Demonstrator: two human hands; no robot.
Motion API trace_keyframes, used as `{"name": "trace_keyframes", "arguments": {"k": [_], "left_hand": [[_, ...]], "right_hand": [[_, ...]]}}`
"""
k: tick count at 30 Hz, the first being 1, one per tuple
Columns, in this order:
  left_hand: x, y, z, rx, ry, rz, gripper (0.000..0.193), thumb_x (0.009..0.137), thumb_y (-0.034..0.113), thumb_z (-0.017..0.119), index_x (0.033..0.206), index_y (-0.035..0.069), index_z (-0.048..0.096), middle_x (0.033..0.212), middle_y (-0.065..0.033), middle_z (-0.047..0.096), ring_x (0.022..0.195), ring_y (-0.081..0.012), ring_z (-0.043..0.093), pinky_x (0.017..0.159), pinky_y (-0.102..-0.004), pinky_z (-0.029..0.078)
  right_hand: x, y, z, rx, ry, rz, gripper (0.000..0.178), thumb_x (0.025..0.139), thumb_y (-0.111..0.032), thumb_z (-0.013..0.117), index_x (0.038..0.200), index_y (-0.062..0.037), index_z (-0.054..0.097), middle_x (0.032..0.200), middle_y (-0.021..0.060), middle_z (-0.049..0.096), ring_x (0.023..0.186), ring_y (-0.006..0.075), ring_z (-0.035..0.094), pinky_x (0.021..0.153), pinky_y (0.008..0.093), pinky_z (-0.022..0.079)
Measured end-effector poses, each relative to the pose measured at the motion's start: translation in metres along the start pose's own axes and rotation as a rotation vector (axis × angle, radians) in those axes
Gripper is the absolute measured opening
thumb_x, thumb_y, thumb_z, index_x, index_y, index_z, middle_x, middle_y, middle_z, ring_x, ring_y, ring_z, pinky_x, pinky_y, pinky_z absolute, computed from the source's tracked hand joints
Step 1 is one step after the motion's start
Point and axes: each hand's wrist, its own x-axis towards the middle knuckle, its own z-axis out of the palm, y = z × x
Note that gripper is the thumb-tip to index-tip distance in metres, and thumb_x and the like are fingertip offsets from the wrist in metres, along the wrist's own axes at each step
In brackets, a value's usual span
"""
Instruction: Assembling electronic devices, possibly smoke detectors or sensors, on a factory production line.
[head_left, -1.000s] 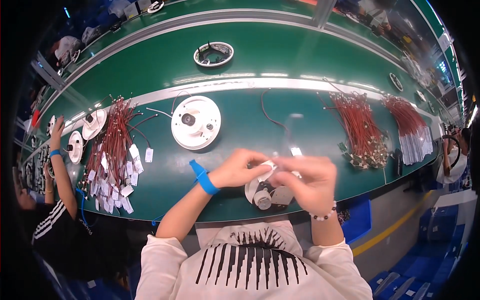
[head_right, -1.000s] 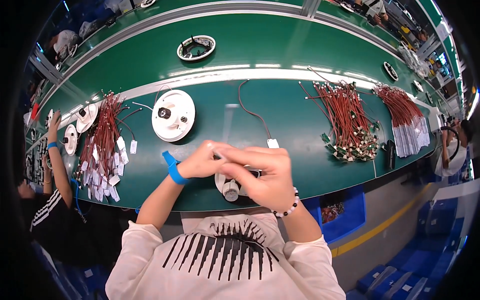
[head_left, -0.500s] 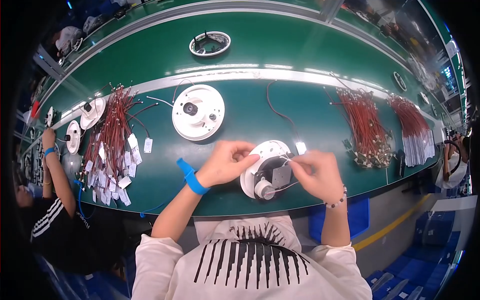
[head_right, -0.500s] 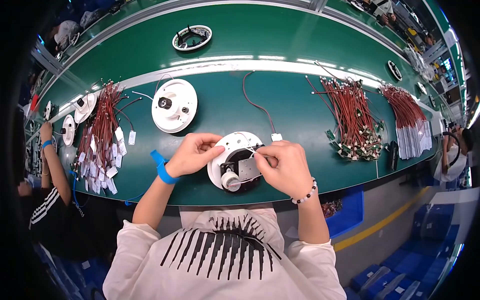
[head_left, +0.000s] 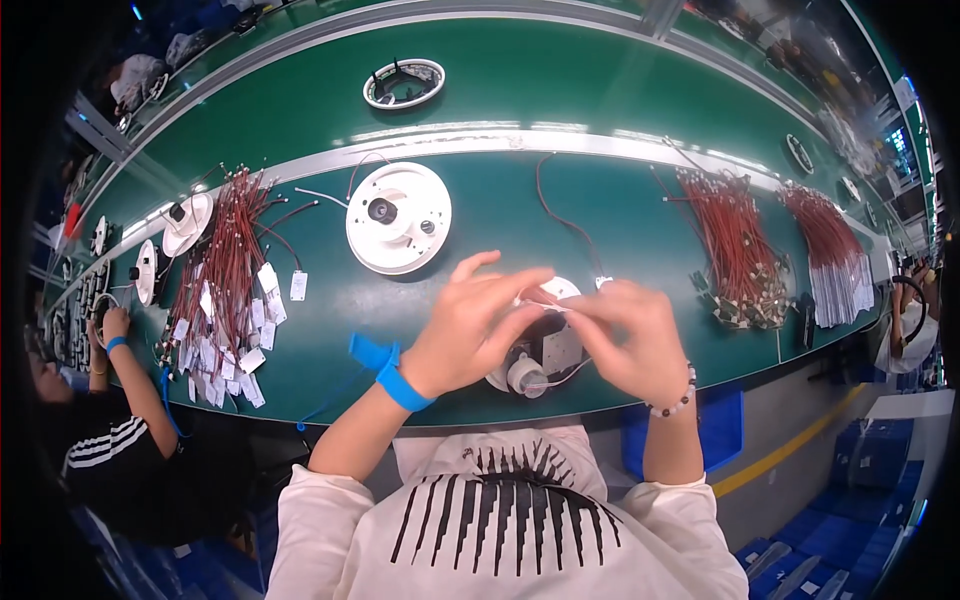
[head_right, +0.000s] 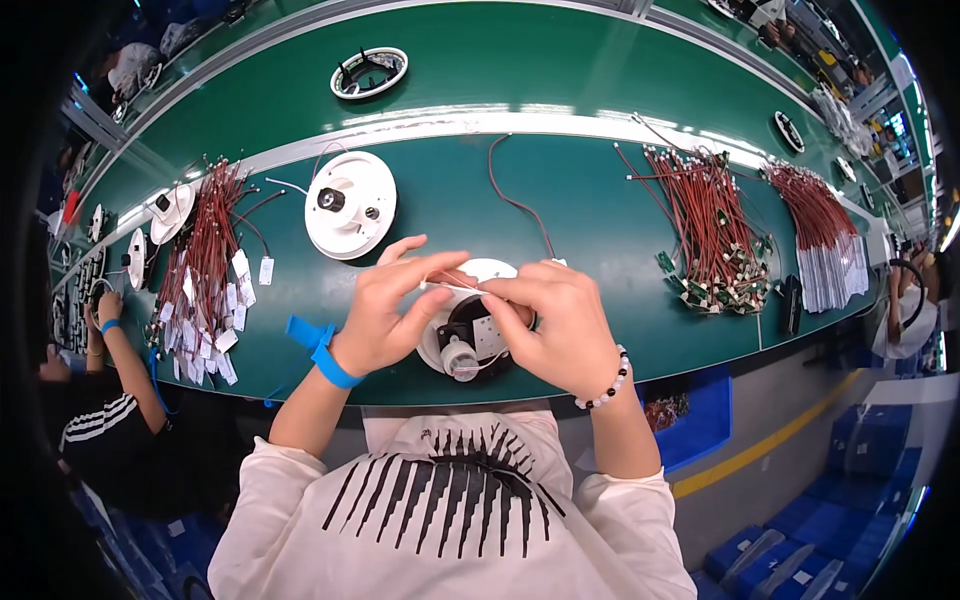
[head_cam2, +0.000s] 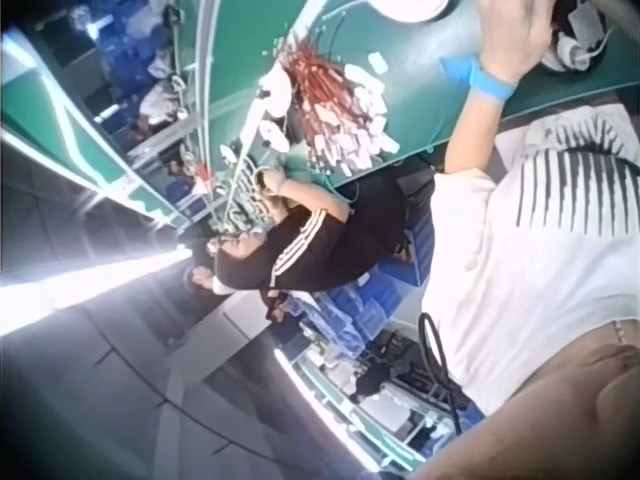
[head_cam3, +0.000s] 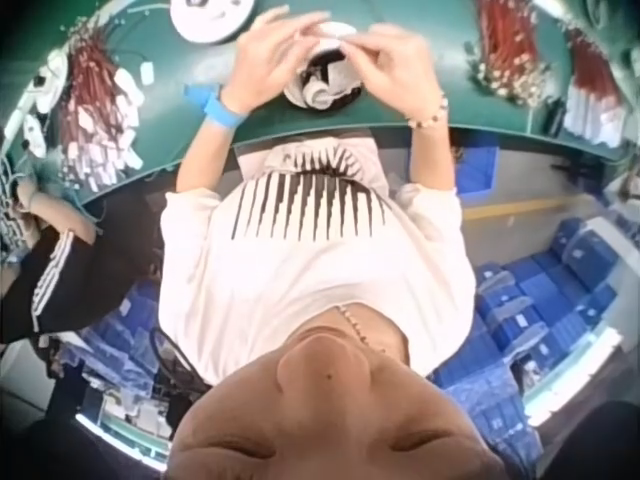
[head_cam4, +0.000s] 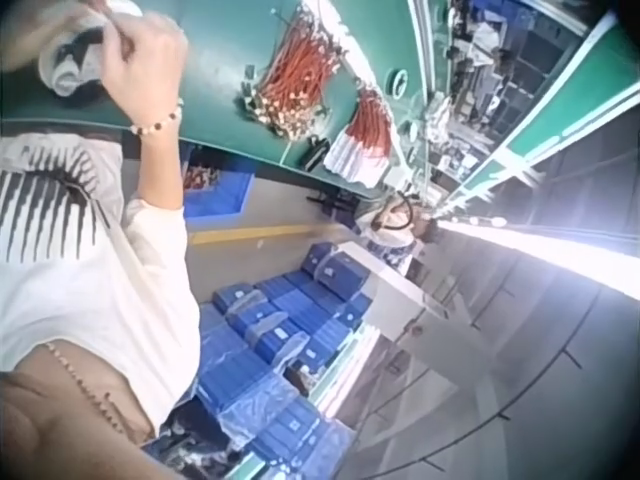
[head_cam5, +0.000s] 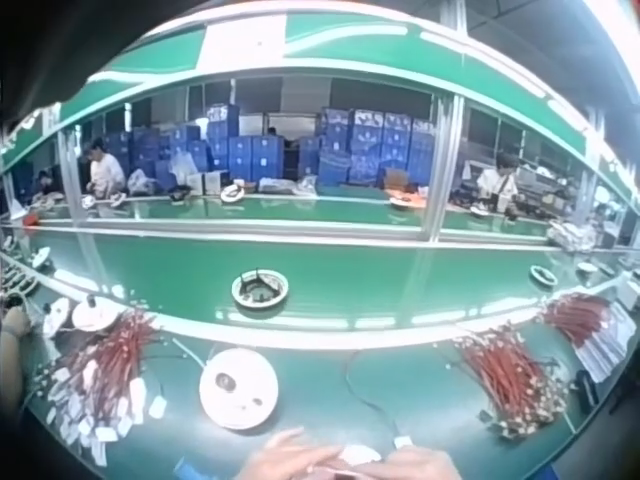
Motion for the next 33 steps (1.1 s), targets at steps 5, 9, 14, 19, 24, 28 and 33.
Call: {"name": "trace_keyframes", "arguments": {"k": [5, 9, 14, 19, 24, 28, 33], "left_hand": [[-0.003, -0.002, 0.000, -0.010, 0.036, 0.020, 0.030, 0.073, 0.005, 0.059, 0.103, 0.000, 0.055, 0.069, -0.0056, 0.064, 0.063, -0.0162, 0.060, 0.069, -0.0275, 0.044], [-0.001, 0.015, -0.006, -0.344, 0.139, -0.296, 0.020, 0.072, 0.001, 0.058, 0.093, -0.001, 0.060, 0.068, -0.0066, 0.064, 0.063, -0.0132, 0.060, 0.063, -0.0219, 0.044], [-0.002, 0.000, -0.009, -0.144, 0.052, -0.109, 0.023, 0.072, 0.000, 0.059, 0.095, -0.003, 0.058, 0.069, -0.0097, 0.063, 0.065, -0.0112, 0.060, 0.062, -0.0224, 0.046], [0.000, 0.004, -0.013, -0.163, 0.075, -0.228, 0.017, 0.072, 0.002, 0.060, 0.089, -0.003, 0.060, 0.069, -0.0093, 0.063, 0.065, -0.0117, 0.060, 0.060, -0.0227, 0.047], [0.002, 0.005, -0.011, -0.208, 0.015, -0.255, 0.010, 0.071, 0.008, 0.062, 0.079, 0.001, 0.063, 0.070, -0.0121, 0.062, 0.062, -0.0194, 0.061, 0.057, -0.0264, 0.046], [0.005, 0.010, -0.004, -0.074, 0.022, -0.148, 0.006, 0.071, 0.003, 0.061, 0.077, 0.000, 0.064, 0.067, -0.0093, 0.062, 0.060, -0.0145, 0.060, 0.055, -0.0227, 0.046], [0.010, 0.007, 0.002, -0.090, 0.063, -0.109, 0.007, 0.070, 0.003, 0.063, 0.077, 0.001, 0.064, 0.067, -0.0103, 0.062, 0.058, -0.0159, 0.059, 0.053, -0.0234, 0.044]], "right_hand": [[0.003, -0.008, 0.005, 0.032, 0.028, -0.034, 0.007, 0.068, -0.002, 0.061, 0.074, -0.0030, 0.062, 0.055, 0.0077, 0.051, 0.050, 0.0205, 0.049, 0.049, 0.0303, 0.037], [0.003, -0.010, -0.001, -0.042, -0.109, -0.046, 0.004, 0.068, -0.002, 0.060, 0.073, -0.0021, 0.061, 0.058, 0.0096, 0.052, 0.054, 0.0233, 0.050, 0.051, 0.0314, 0.038], [-0.001, -0.007, -0.005, -0.029, -0.115, -0.072, 0.005, 0.069, -0.003, 0.060, 0.074, -0.0020, 0.061, 0.061, 0.0098, 0.053, 0.057, 0.0252, 0.050, 0.052, 0.0327, 0.038], [0.001, -0.003, -0.008, 0.019, -0.114, -0.065, 0.005, 0.070, -0.004, 0.058, 0.073, -0.0035, 0.062, 0.061, 0.0084, 0.054, 0.057, 0.0252, 0.051, 0.053, 0.0334, 0.040], [0.002, 0.003, -0.016, 0.099, -0.223, -0.026, 0.009, 0.070, -0.004, 0.058, 0.077, -0.0022, 0.062, 0.063, 0.0096, 0.055, 0.055, 0.0253, 0.052, 0.051, 0.0322, 0.040], [0.002, -0.002, -0.005, 0.083, -0.138, 0.002, 0.012, 0.070, -0.002, 0.060, 0.082, -0.0030, 0.063, 0.060, 0.0102, 0.052, 0.050, 0.0217, 0.049, 0.048, 0.0286, 0.038], [0.004, 0.001, -0.004, -0.002, -0.054, -0.068, 0.011, 0.069, -0.003, 0.061, 0.080, -0.0042, 0.064, 0.060, 0.0088, 0.052, 0.048, 0.0188, 0.047, 0.044, 0.0276, 0.035]]}}
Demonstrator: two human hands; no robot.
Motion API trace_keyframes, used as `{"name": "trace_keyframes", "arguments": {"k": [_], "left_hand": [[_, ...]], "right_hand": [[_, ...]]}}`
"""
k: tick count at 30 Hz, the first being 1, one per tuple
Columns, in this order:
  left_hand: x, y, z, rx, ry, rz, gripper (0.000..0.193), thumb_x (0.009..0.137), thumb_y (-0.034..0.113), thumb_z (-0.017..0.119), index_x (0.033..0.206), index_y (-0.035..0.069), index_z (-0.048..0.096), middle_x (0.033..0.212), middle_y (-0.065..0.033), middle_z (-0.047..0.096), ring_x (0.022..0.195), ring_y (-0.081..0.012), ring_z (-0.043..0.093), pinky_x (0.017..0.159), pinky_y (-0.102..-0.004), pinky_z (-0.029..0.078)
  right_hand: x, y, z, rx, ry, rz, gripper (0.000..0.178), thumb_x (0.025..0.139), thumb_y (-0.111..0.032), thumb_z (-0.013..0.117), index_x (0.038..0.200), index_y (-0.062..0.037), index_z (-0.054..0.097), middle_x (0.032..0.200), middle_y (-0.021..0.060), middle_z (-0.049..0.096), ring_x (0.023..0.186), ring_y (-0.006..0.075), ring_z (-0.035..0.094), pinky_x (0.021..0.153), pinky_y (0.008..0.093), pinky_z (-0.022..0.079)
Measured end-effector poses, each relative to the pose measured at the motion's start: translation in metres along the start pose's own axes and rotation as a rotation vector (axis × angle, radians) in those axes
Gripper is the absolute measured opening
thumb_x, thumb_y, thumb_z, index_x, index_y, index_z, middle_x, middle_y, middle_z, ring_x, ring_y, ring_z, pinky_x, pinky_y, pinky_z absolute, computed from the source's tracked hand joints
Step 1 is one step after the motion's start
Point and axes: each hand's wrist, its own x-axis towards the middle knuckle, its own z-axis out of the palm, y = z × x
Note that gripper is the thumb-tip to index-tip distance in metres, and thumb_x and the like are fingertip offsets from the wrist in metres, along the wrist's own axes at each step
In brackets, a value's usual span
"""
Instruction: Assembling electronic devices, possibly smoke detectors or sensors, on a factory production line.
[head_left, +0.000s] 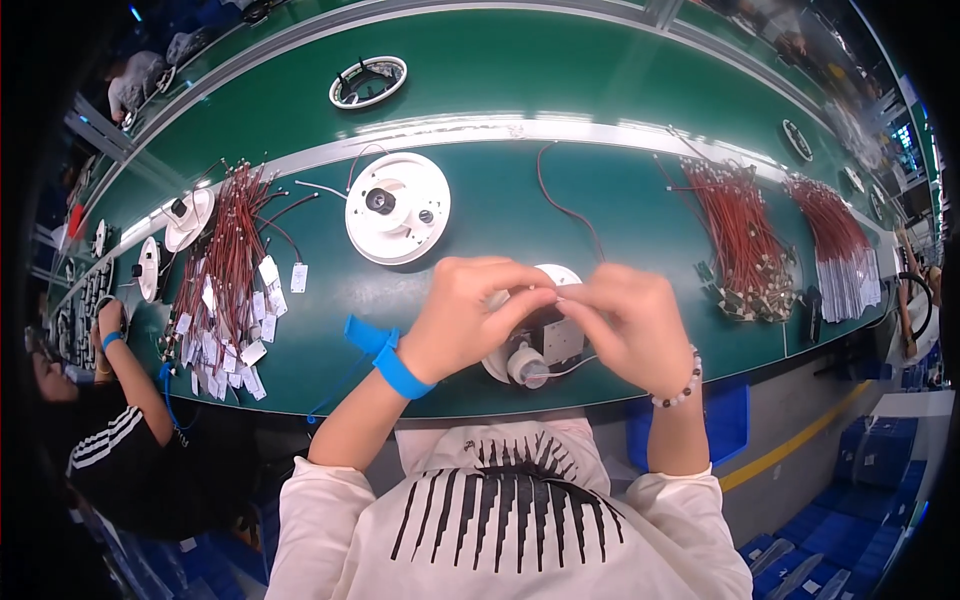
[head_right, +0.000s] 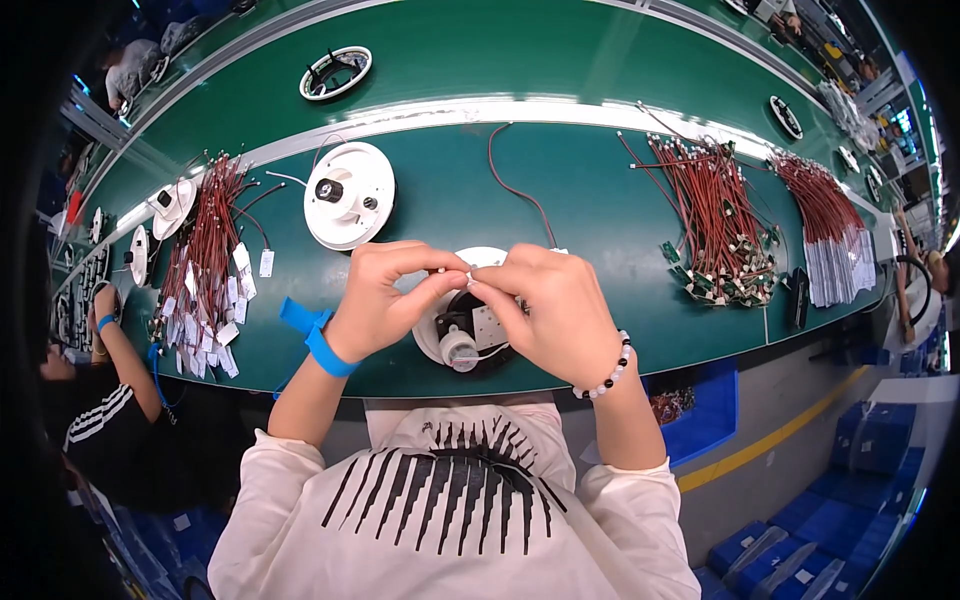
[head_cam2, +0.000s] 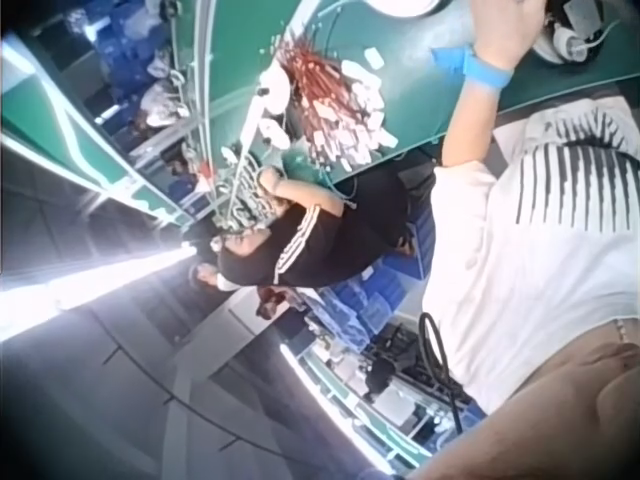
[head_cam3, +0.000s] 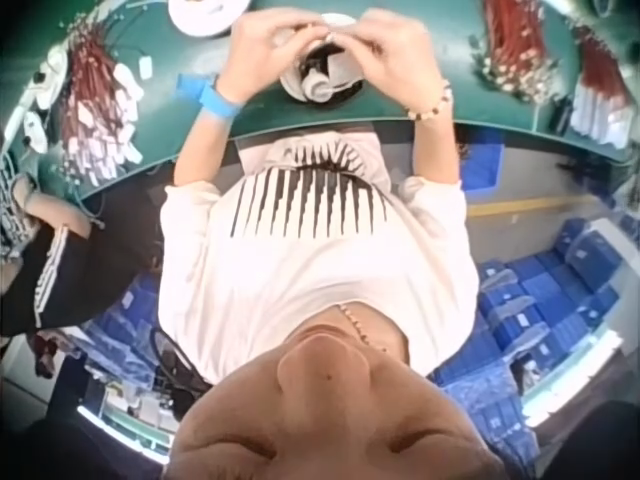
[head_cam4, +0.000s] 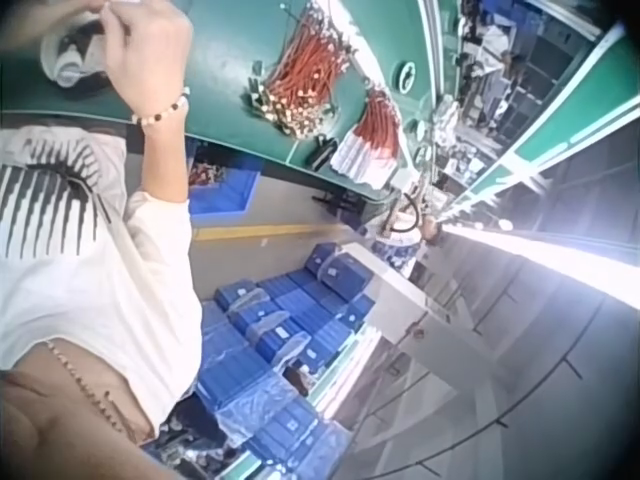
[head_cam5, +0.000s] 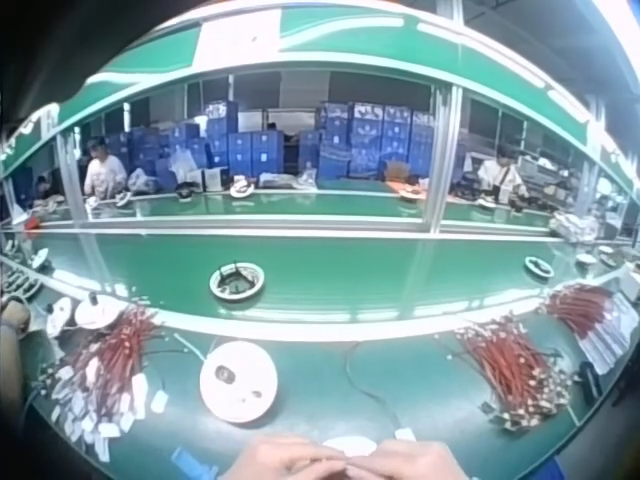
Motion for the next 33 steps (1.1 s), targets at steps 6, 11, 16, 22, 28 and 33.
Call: {"name": "trace_keyframes", "arguments": {"k": [6, 11, 16, 22, 28, 33], "left_hand": [[-0.004, -0.007, -0.001, -0.021, -0.073, -0.013, 0.008, 0.069, 0.005, 0.064, 0.076, 0.001, 0.064, 0.065, -0.0098, 0.061, 0.056, -0.0167, 0.057, 0.054, -0.0247, 0.044], [0.000, -0.012, 0.000, 0.213, 0.083, 0.091, 0.019, 0.069, 0.007, 0.064, 0.087, 0.001, 0.062, 0.081, -0.0120, 0.061, 0.074, -0.0218, 0.057, 0.066, -0.0293, 0.044], [-0.007, -0.025, 0.002, 0.225, -0.078, -0.072, 0.023, 0.073, 0.012, 0.059, 0.092, 0.000, 0.060, 0.084, -0.0137, 0.060, 0.075, -0.0247, 0.055, 0.067, -0.0308, 0.044], [-0.006, -0.023, 0.003, 0.192, -0.098, -0.095, 0.022, 0.074, 0.012, 0.058, 0.092, -0.001, 0.060, 0.078, -0.0135, 0.061, 0.068, -0.0240, 0.055, 0.062, -0.0318, 0.043], [-0.007, -0.024, 0.005, 0.206, -0.104, -0.092, 0.022, 0.074, 0.012, 0.057, 0.092, -0.001, 0.060, 0.078, -0.0142, 0.060, 0.069, -0.0249, 0.055, 0.062, -0.0317, 0.043], [-0.007, -0.024, 0.004, 0.212, -0.110, -0.095, 0.022, 0.074, 0.012, 0.058, 0.091, -0.001, 0.060, 0.078, -0.0141, 0.060, 0.069, -0.0255, 0.055, 0.062, -0.0323, 0.043]], "right_hand": [[-0.004, 0.016, 0.003, 0.125, -0.070, 0.054, 0.009, 0.068, -0.004, 0.062, 0.076, -0.0047, 0.064, 0.058, 0.0071, 0.052, 0.048, 0.0173, 0.046, 0.044, 0.0264, 0.034], [-0.006, 0.025, 0.007, 0.000, 0.005, 0.104, 0.005, 0.065, -0.005, 0.060, 0.069, -0.0031, 0.063, 0.060, 0.0083, 0.055, 0.051, 0.0223, 0.053, 0.049, 0.0299, 0.041], [-0.002, 0.027, 0.006, -0.179, -0.075, 0.144, 0.006, 0.063, -0.009, 0.060, 0.065, -0.0033, 0.062, 0.061, 0.0092, 0.056, 0.052, 0.0243, 0.054, 0.050, 0.0316, 0.041], [0.009, 0.034, 0.006, -0.218, -0.130, 0.189, 0.013, 0.059, -0.011, 0.055, 0.058, 0.0014, 0.060, 0.057, 0.0165, 0.055, 0.055, 0.0320, 0.055, 0.053, 0.0369, 0.044], [0.015, 0.042, 0.004, -0.224, -0.188, 0.247, 0.015, 0.058, -0.013, 0.054, 0.056, 0.0012, 0.059, 0.053, 0.0189, 0.053, 0.055, 0.0335, 0.055, 0.054, 0.0376, 0.045], [0.019, 0.038, 0.006, -0.282, -0.218, 0.320, 0.018, 0.060, -0.015, 0.055, 0.062, 0.0024, 0.060, 0.061, 0.0191, 0.056, 0.059, 0.0334, 0.056, 0.057, 0.0353, 0.045]]}}
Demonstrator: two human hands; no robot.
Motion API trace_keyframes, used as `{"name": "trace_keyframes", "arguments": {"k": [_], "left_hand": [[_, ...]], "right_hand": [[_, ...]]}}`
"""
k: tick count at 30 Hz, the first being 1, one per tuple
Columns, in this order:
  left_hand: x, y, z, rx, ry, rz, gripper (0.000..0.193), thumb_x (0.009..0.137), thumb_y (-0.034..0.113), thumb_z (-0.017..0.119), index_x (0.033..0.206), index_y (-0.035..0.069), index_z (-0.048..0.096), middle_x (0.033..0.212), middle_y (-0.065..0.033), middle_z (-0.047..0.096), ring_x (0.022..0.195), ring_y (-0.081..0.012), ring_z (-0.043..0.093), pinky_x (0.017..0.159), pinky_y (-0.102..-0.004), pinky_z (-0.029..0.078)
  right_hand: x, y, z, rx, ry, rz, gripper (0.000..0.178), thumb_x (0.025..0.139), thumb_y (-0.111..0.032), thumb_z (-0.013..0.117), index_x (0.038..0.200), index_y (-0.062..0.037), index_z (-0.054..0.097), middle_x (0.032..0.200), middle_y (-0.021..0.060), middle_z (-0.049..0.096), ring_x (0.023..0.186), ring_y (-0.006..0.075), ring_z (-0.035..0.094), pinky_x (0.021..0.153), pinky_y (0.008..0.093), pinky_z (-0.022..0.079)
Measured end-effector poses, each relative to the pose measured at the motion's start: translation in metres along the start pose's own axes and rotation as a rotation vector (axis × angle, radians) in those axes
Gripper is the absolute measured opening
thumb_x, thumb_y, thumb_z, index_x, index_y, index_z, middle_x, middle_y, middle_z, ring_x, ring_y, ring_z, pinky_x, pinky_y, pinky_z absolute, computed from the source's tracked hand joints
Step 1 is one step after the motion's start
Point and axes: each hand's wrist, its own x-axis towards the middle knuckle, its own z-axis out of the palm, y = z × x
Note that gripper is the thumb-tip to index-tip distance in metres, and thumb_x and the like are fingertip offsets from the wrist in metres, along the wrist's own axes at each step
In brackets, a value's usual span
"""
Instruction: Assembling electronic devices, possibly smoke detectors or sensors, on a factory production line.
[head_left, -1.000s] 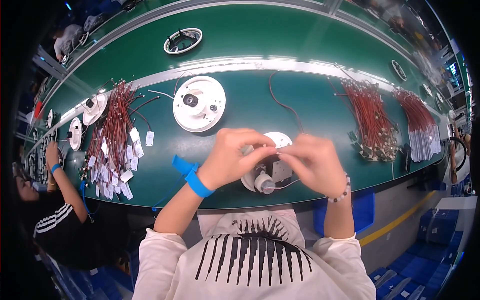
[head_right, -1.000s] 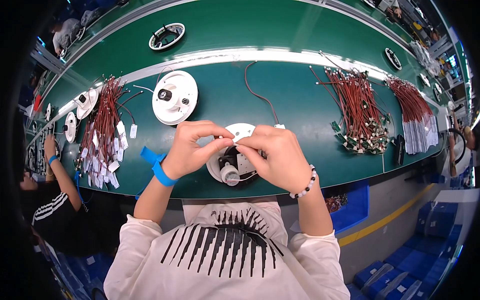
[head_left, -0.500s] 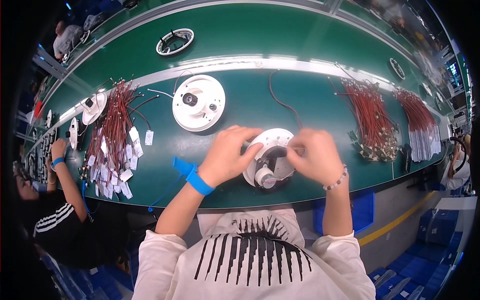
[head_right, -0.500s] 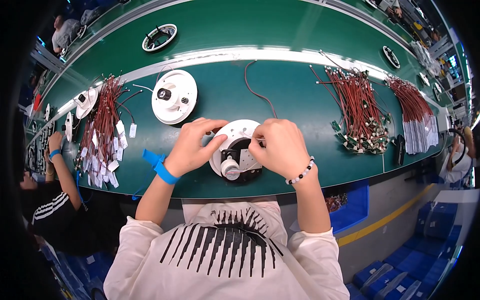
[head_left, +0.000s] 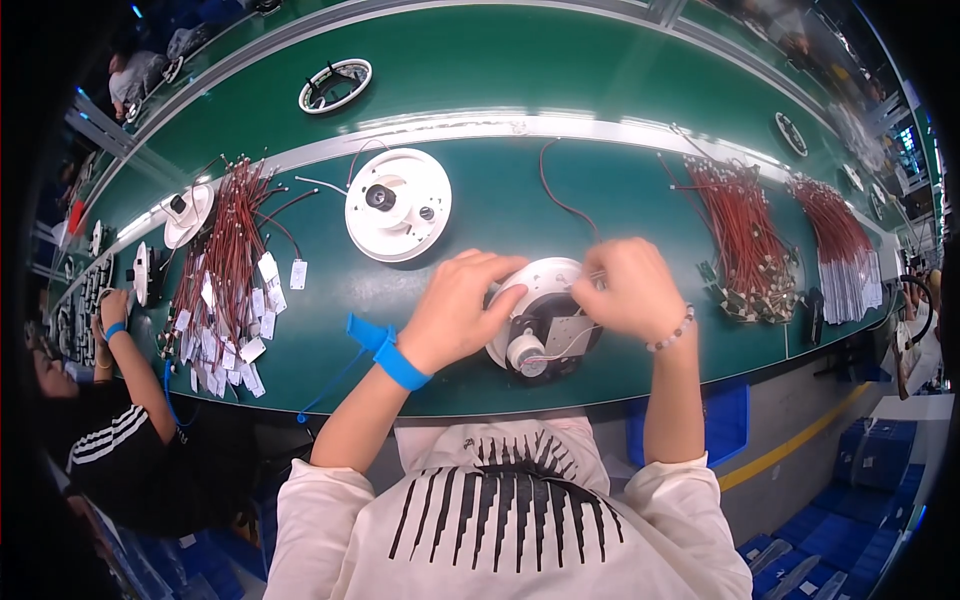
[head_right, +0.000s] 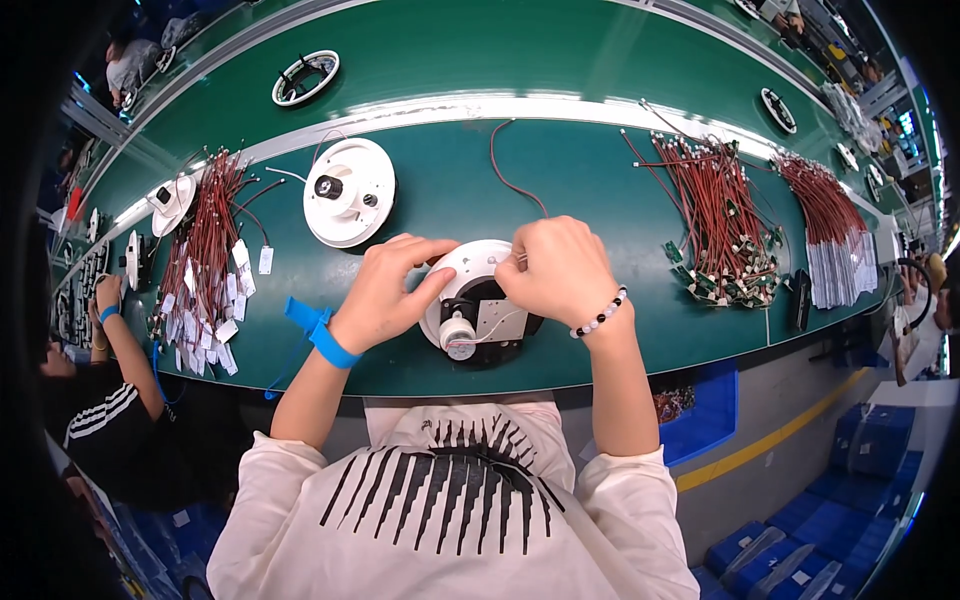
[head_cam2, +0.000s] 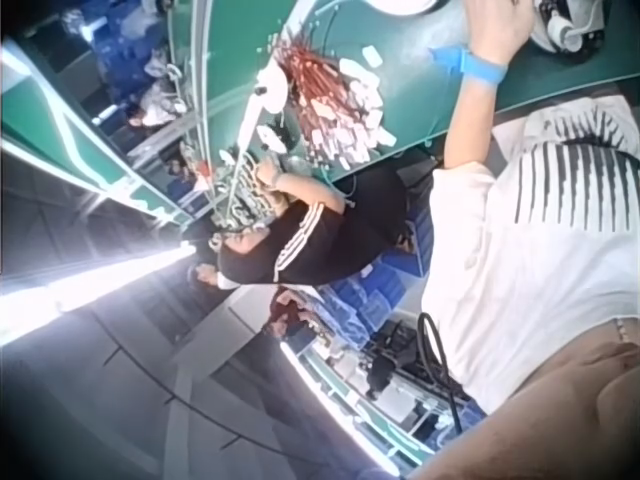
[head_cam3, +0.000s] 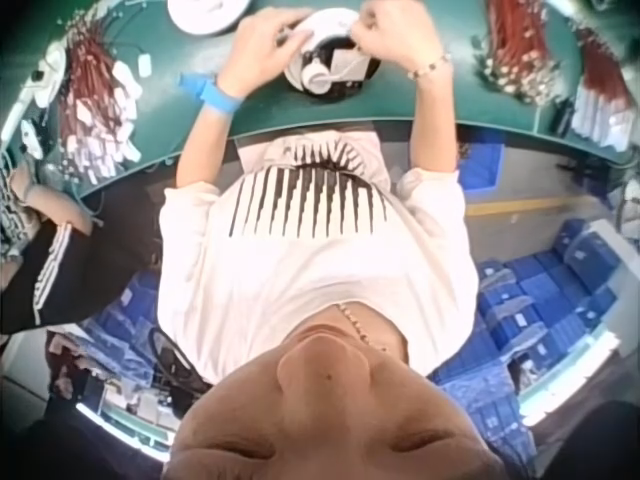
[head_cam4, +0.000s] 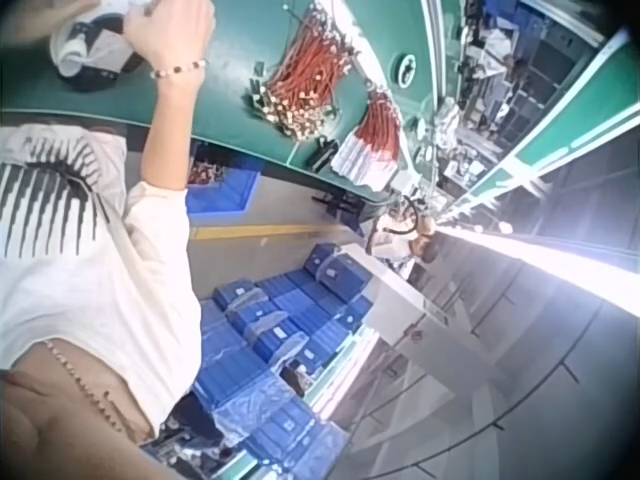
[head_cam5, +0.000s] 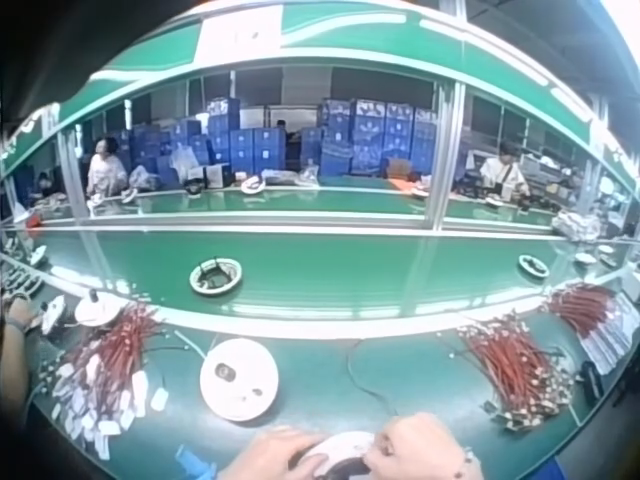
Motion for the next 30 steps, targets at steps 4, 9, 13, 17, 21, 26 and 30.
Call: {"name": "trace_keyframes", "arguments": {"k": [4, 9, 13, 17, 21, 26, 30], "left_hand": [[0.000, 0.000, -0.001, -0.001, 0.006, 0.005, 0.022, 0.074, 0.012, 0.058, 0.091, -0.001, 0.060, 0.077, -0.0140, 0.060, 0.069, -0.0255, 0.055, 0.062, -0.0320, 0.043], [-0.001, 0.000, 0.000, -0.016, 0.011, -0.025, 0.021, 0.074, 0.011, 0.058, 0.091, -0.001, 0.060, 0.077, -0.0138, 0.060, 0.069, -0.0247, 0.055, 0.061, -0.0312, 0.043], [-0.001, 0.001, 0.001, -0.035, 0.019, -0.037, 0.021, 0.074, 0.011, 0.058, 0.091, -0.001, 0.060, 0.075, -0.0135, 0.060, 0.068, -0.0246, 0.055, 0.061, -0.0311, 0.043], [0.000, 0.004, 0.003, -0.007, 0.035, -0.057, 0.023, 0.072, 0.012, 0.060, 0.092, -0.001, 0.059, 0.078, -0.0125, 0.059, 0.073, -0.0252, 0.055, 0.064, -0.0315, 0.044], [0.010, 0.004, 0.012, 0.037, 0.164, 0.098, 0.026, 0.070, 0.014, 0.062, 0.091, 0.000, 0.059, 0.083, -0.0120, 0.059, 0.081, -0.0272, 0.055, 0.070, -0.0337, 0.044], [0.020, 0.005, 0.016, -0.009, 0.040, 0.097, 0.025, 0.069, 0.014, 0.063, 0.089, 0.000, 0.059, 0.085, -0.0132, 0.059, 0.080, -0.0293, 0.056, 0.069, -0.0346, 0.045], [0.023, 0.004, 0.018, -0.016, 0.015, 0.064, 0.022, 0.068, 0.012, 0.063, 0.086, -0.001, 0.059, 0.082, -0.0141, 0.059, 0.075, -0.0302, 0.057, 0.066, -0.0341, 0.046]], "right_hand": [[0.001, 0.002, 0.005, 0.093, 0.151, -0.078, 0.015, 0.063, -0.013, 0.055, 0.060, 0.0007, 0.059, 0.060, 0.0163, 0.057, 0.058, 0.0317, 0.056, 0.055, 0.0373, 0.045], [-0.007, 0.001, 0.009, 0.091, 0.258, -0.079, 0.012, 0.067, -0.010, 0.056, 0.063, 0.0007, 0.056, 0.062, 0.0131, 0.054, 0.053, 0.0276, 0.053, 0.050, 0.0337, 0.042], [-0.016, -0.003, 0.013, 0.088, 0.279, -0.131, 0.011, 0.067, -0.011, 0.058, 0.063, -0.0005, 0.055, 0.061, 0.0119, 0.052, 0.051, 0.0266, 0.052, 0.048, 0.0338, 0.040], [-0.023, -0.009, 0.016, 0.022, 0.373, -0.166, 0.008, 0.065, -0.008, 0.061, 0.063, -0.0029, 0.056, 0.061, 0.0093, 0.051, 0.050, 0.0241, 0.052, 0.045, 0.0321, 0.039], [-0.028, -0.009, 0.018, -0.048, 0.434, -0.234, 0.006, 0.064, -0.006, 0.062, 0.063, -0.0049, 0.057, 0.058, 0.0065, 0.047, 0.048, 0.0220, 0.050, 0.043, 0.0313, 0.038], [-0.030, -0.012, 0.021, -0.093, 0.478, -0.243, 0.006, 0.062, -0.005, 0.063, 0.063, -0.0056, 0.057, 0.056, 0.0055, 0.045, 0.048, 0.0216, 0.048, 0.043, 0.0314, 0.037], [-0.032, -0.013, 0.024, -0.098, 0.512, -0.234, 0.007, 0.061, -0.005, 0.063, 0.063, -0.0059, 0.057, 0.055, 0.0053, 0.044, 0.048, 0.0215, 0.048, 0.043, 0.0310, 0.037]]}}
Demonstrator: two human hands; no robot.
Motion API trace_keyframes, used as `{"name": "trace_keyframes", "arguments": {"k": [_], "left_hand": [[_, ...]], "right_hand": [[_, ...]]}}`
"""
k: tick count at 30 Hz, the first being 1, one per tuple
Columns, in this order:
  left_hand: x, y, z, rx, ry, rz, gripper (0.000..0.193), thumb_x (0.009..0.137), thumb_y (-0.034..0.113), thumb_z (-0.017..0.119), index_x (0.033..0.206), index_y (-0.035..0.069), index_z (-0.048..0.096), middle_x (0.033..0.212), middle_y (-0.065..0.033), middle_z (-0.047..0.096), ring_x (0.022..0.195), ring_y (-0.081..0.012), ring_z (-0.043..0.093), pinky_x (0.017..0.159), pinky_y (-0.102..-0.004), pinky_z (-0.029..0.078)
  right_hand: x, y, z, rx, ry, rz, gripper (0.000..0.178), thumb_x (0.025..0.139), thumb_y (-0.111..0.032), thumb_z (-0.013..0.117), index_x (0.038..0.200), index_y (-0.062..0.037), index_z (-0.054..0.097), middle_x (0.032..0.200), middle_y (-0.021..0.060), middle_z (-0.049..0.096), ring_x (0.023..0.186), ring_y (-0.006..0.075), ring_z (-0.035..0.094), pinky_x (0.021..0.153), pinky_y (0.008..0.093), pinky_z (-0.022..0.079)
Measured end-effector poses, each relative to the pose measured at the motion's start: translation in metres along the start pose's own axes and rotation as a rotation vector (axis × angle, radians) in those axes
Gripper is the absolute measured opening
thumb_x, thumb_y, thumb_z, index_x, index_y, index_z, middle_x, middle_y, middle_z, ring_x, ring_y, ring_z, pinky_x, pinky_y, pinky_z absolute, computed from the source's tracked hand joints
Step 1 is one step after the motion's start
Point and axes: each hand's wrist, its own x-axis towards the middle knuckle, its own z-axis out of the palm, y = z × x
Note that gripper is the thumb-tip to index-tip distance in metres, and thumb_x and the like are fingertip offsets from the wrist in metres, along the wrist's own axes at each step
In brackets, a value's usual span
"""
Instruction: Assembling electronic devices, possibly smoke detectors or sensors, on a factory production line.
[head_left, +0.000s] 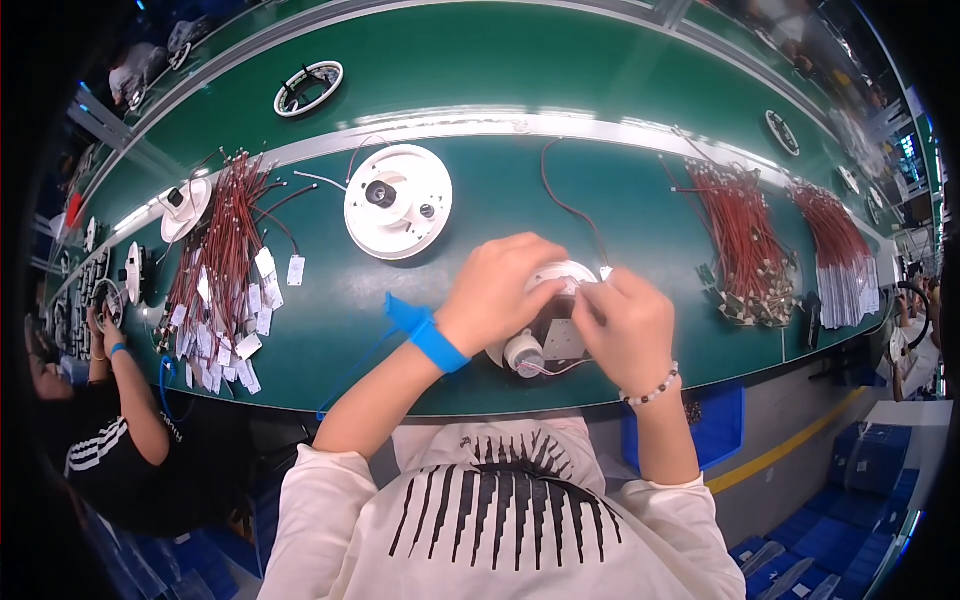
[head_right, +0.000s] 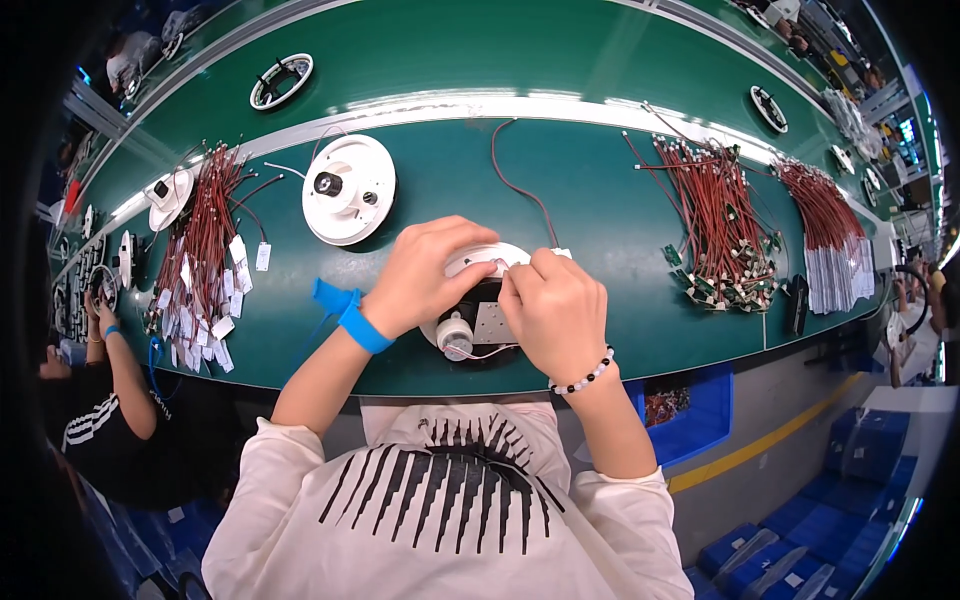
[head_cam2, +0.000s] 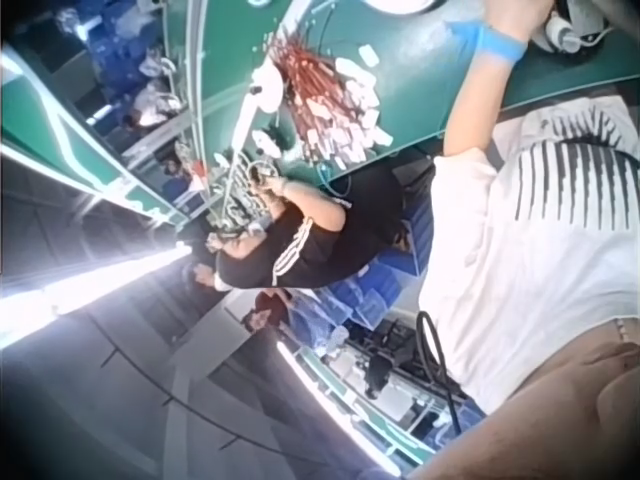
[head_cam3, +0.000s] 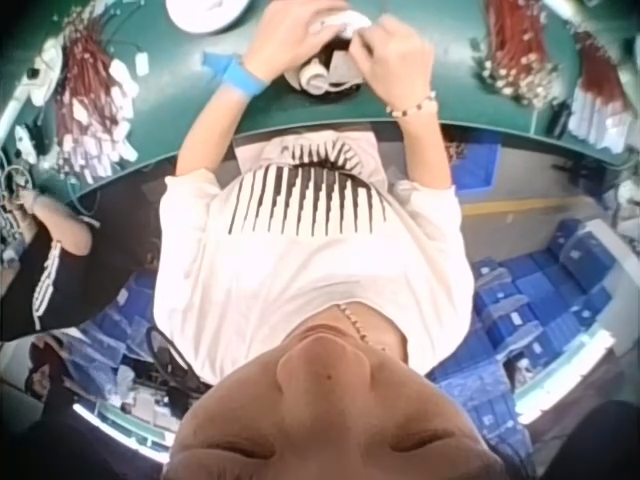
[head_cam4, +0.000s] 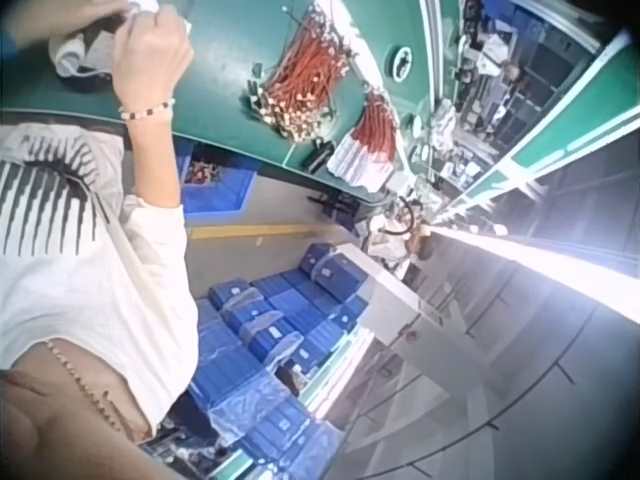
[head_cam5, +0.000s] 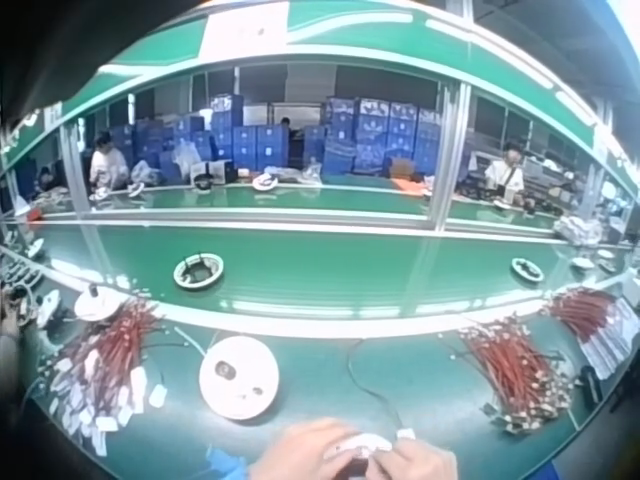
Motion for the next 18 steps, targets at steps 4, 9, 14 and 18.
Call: {"name": "trace_keyframes", "arguments": {"k": [4, 9, 14, 18], "left_hand": [[0.001, 0.000, 0.002, -0.020, 0.021, 0.001, 0.020, 0.068, 0.011, 0.062, 0.085, -0.001, 0.060, 0.080, -0.0140, 0.059, 0.074, -0.0300, 0.057, 0.065, -0.0340, 0.046], [0.003, -0.002, -0.001, -0.062, -0.042, -0.042, 0.020, 0.071, 0.008, 0.060, 0.088, -0.002, 0.059, 0.082, -0.0129, 0.060, 0.073, -0.0249, 0.059, 0.066, -0.0303, 0.047], [-0.003, -0.017, -0.006, -0.479, -0.155, -0.229, 0.024, 0.077, 0.005, 0.054, 0.099, -0.004, 0.056, 0.092, -0.0105, 0.060, 0.081, -0.0142, 0.058, 0.073, -0.0262, 0.047], [-0.004, -0.016, -0.009, -0.563, -0.218, -0.338, 0.026, 0.079, 0.005, 0.052, 0.104, -0.004, 0.054, 0.095, -0.0099, 0.059, 0.082, -0.0119, 0.057, 0.075, -0.0249, 0.046]], "right_hand": [[-0.002, 0.000, 0.000, 0.007, -0.018, -0.007, 0.008, 0.061, -0.004, 0.064, 0.063, -0.0059, 0.057, 0.056, 0.0053, 0.044, 0.048, 0.0218, 0.048, 0.043, 0.0311, 0.038], [0.000, 0.001, 0.002, 0.070, -0.055, -0.055, 0.008, 0.061, -0.003, 0.063, 0.064, -0.0053, 0.056, 0.057, 0.0065, 0.045, 0.049, 0.0229, 0.048, 0.044, 0.0322, 0.039], [0.006, 0.009, -0.001, 0.237, -0.153, 0.007, 0.005, 0.063, -0.003, 0.062, 0.065, -0.0038, 0.058, 0.058, 0.0079, 0.048, 0.050, 0.0237, 0.050, 0.045, 0.0318, 0.039], [0.010, 0.016, -0.003, 0.434, -0.222, 0.103, 0.001, 0.066, -0.003, 0.061, 0.066, -0.0026, 0.060, 0.059, 0.0089, 0.051, 0.050, 0.0230, 0.051, 0.045, 0.0308, 0.038]]}}
